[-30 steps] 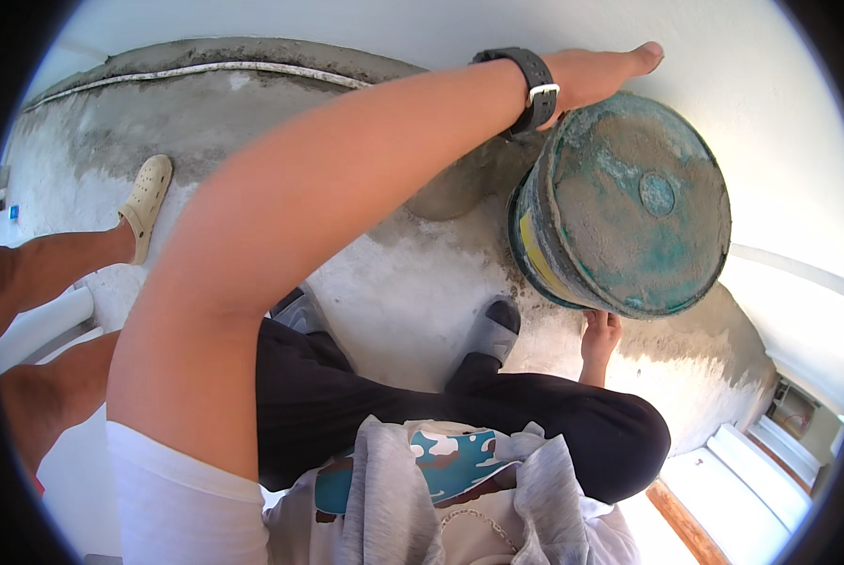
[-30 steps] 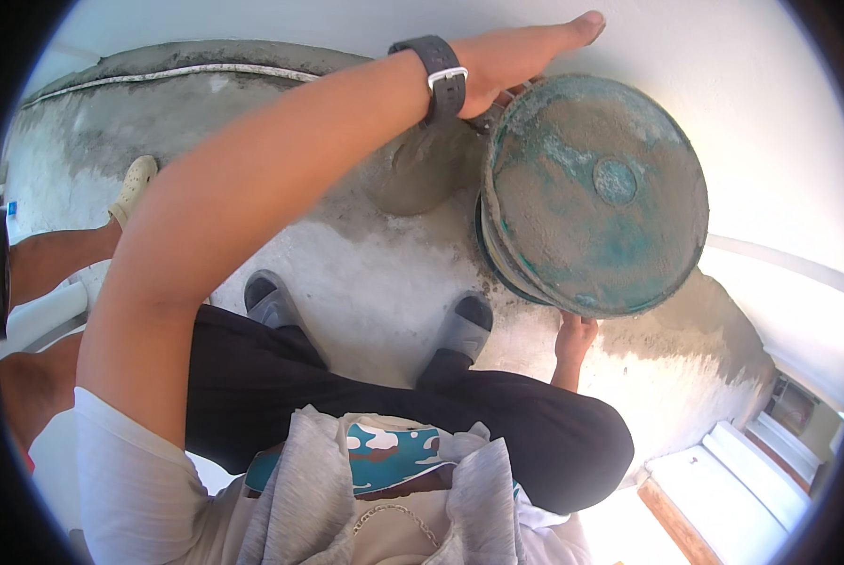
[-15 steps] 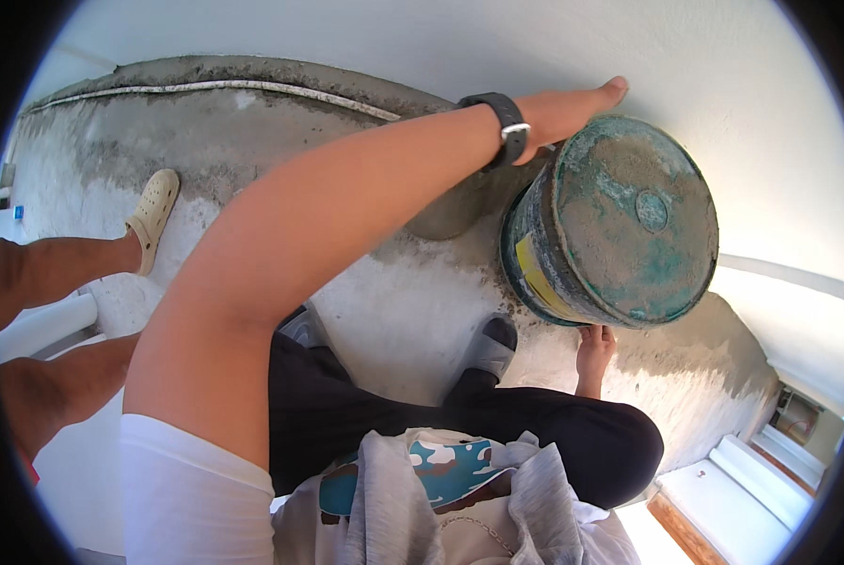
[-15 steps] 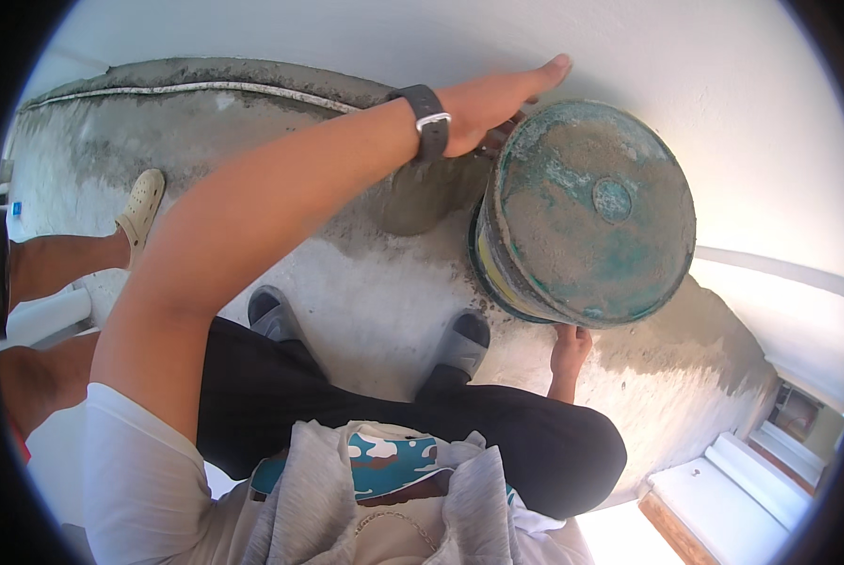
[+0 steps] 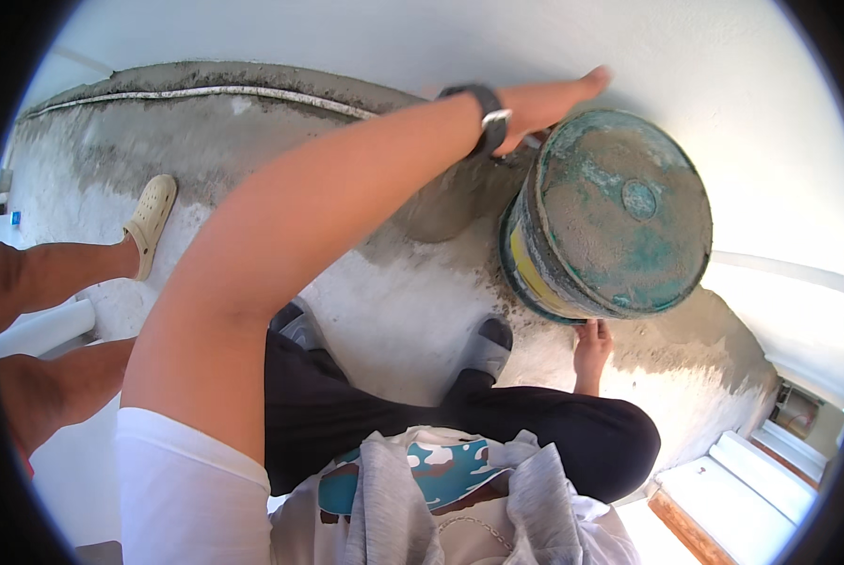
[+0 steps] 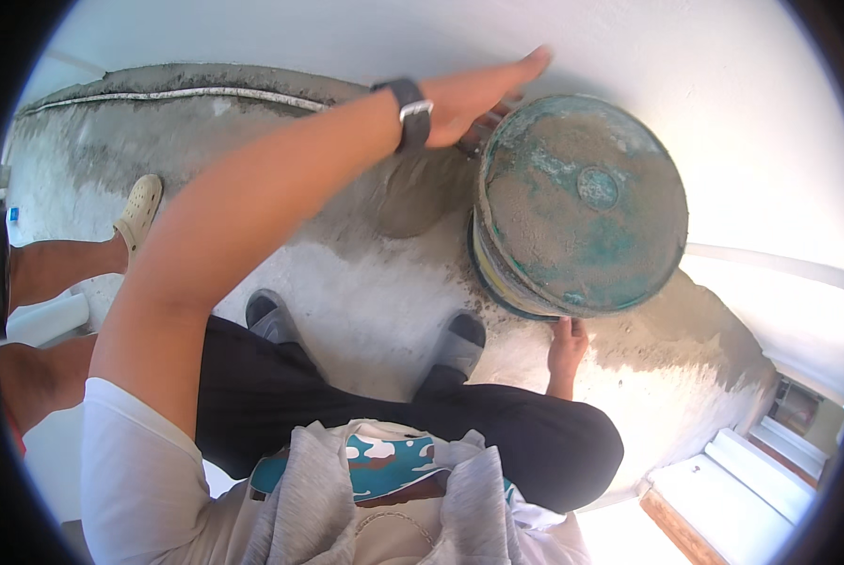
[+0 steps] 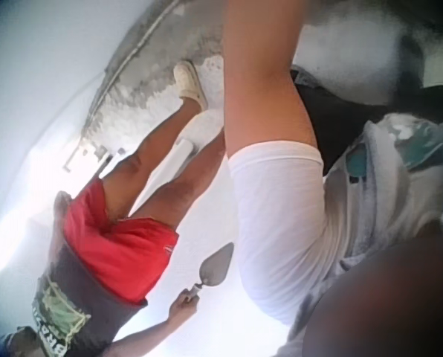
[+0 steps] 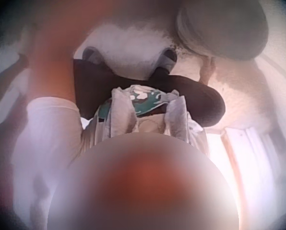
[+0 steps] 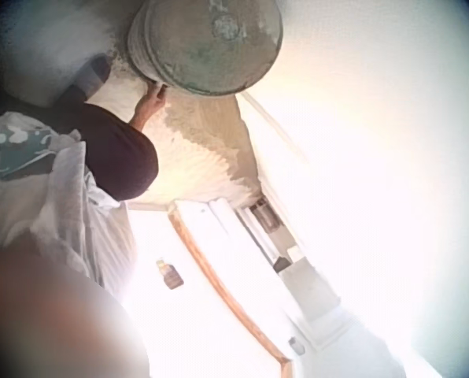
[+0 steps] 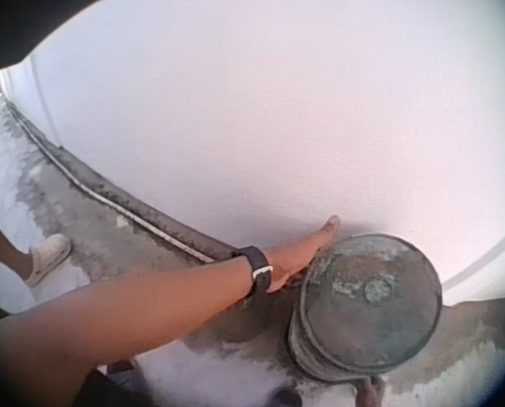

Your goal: The person scoops plaster from a bucket and applies it to a wall using a trowel, smoothing the surface. They repeatedly reach into the bucket to gather more material and continue spreading it along the wall.

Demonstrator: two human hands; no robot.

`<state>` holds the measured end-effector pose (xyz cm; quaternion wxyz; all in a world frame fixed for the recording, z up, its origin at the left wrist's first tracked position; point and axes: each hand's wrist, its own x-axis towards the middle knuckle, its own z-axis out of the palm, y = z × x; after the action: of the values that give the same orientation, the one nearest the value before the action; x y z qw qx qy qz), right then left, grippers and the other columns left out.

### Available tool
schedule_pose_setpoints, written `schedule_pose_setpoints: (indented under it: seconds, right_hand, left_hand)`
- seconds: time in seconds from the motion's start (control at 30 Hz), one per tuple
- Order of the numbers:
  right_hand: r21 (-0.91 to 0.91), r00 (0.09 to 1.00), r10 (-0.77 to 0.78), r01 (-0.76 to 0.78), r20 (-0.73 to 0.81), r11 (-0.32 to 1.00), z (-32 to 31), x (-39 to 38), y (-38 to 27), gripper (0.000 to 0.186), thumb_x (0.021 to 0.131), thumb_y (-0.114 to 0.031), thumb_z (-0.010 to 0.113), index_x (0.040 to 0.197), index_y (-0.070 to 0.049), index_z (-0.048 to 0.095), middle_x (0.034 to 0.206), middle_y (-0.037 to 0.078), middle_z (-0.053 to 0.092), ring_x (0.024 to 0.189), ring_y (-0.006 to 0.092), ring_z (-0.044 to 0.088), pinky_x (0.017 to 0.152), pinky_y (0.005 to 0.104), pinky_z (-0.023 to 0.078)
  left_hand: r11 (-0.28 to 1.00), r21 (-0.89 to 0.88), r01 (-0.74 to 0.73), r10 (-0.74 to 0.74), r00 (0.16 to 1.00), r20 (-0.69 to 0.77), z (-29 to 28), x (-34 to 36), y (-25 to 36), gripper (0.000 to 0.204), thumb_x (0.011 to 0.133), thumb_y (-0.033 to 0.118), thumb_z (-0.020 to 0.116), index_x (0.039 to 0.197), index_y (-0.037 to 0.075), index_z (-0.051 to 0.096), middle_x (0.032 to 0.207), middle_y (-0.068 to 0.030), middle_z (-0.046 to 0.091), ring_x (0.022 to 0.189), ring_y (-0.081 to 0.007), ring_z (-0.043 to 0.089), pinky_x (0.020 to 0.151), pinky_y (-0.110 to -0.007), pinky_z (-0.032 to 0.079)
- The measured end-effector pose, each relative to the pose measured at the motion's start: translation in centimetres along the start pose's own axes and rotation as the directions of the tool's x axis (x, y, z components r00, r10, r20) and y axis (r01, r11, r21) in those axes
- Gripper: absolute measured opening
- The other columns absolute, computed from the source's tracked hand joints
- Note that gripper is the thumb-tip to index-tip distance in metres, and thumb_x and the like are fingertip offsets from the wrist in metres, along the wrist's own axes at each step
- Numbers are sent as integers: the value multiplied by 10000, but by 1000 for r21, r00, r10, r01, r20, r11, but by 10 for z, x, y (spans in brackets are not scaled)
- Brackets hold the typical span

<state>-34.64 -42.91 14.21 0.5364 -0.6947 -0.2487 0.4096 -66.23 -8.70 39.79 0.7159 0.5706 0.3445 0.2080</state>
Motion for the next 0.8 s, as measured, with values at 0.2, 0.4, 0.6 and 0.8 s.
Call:
schedule_pose_setpoints:
  seconds: [0.2,0.4,0.6,0.8]
  right_hand:
    - [44,999,-33,34,-17,998,10,0,-2,225,946,-111,644,1069,78,653,997,99,686,915,167,632,848,317,512]
    - [-27,998,-57,57,15,998,23,-1,-47,246,896,-99,659,1050,93,671,954,118,717,854,187,668,820,319,531]
    - [-479,956,-237,129,-172,868,-6,-15,-197,511,697,-453,868,795,9,672,703,64,621,670,160,549,628,359,472]
    - [-709,933,-295,64,-207,702,-98,-62,-358,565,697,-397,882,993,64,743,845,126,723,736,190,684,709,301,563]
  left_hand:
    - [997,23,73,-72,996,-50,-9,8,-14,1215,828,901,376,1558,-57,219,1492,-319,339,1329,-370,415,1141,-493,301]
    - [986,-22,162,-163,987,0,-19,3,11,1102,841,897,333,1616,130,173,1665,-208,105,1527,-338,153,1185,-580,178]
    - [821,-428,379,-465,878,-113,-47,-3,11,1029,890,793,470,1483,-45,401,1499,-176,454,1347,-317,473,1137,-481,383]
    - [741,-539,401,-274,913,303,17,28,-54,1094,840,843,485,1461,-53,391,1430,-210,498,1263,-352,544,1083,-500,417]
